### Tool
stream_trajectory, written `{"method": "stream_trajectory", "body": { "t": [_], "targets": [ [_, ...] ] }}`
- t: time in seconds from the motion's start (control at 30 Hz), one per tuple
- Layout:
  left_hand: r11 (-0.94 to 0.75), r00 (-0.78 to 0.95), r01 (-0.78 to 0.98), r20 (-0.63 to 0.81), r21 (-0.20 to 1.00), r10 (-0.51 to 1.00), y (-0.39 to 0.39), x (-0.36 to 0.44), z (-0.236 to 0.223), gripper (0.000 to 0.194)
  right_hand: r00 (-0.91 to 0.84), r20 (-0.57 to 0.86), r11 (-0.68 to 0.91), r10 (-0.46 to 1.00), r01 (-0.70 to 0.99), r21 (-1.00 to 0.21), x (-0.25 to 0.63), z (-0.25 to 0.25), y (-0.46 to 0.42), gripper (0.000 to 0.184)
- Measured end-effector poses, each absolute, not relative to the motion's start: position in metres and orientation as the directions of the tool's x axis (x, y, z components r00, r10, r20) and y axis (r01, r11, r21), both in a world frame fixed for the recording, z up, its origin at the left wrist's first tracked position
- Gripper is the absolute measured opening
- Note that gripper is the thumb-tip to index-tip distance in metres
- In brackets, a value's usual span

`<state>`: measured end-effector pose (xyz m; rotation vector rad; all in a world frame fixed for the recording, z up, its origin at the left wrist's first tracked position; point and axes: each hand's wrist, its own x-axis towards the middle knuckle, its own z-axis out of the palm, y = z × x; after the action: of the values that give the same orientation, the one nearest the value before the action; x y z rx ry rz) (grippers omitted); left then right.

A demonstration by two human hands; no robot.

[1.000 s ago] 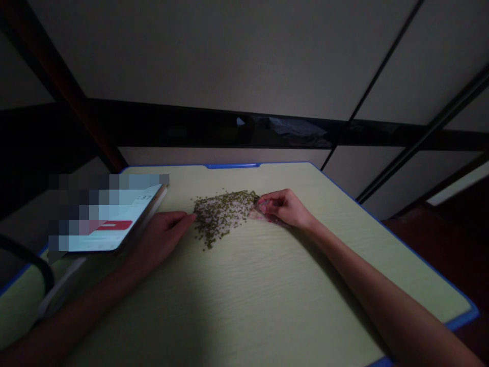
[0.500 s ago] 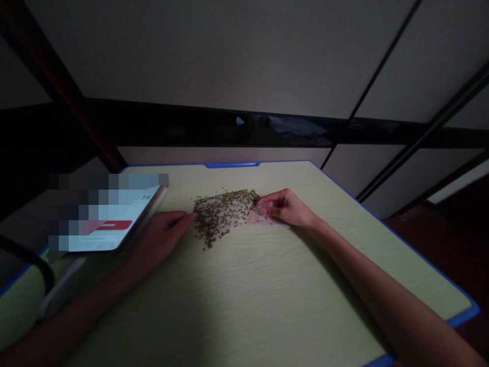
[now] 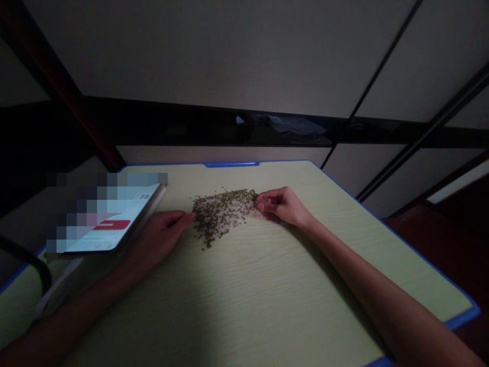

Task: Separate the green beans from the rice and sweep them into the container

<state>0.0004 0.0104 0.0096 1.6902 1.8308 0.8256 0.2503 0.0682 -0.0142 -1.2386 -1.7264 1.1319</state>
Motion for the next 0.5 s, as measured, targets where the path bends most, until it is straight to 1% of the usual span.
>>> {"method": "stream_trajectory", "body": {
  "t": [0.2, 0.5],
  "targets": [
    [0.051, -0.096, 0.682, 0.021, 0.729, 0.995, 0.011, -0.001, 0.007, 0.039, -0.382, 0.075, 0.223, 0.921, 0.358, -0.907, 0.251, -0.007, 0.066, 0.025],
    [0.049, -0.098, 0.689, 0.026, 0.724, 0.995, 0.012, 0.0, 0.008, 0.038, -0.457, 0.032, 0.233, 0.889, 0.39, -0.891, 0.252, -0.001, 0.063, 0.025]
  ]
}}
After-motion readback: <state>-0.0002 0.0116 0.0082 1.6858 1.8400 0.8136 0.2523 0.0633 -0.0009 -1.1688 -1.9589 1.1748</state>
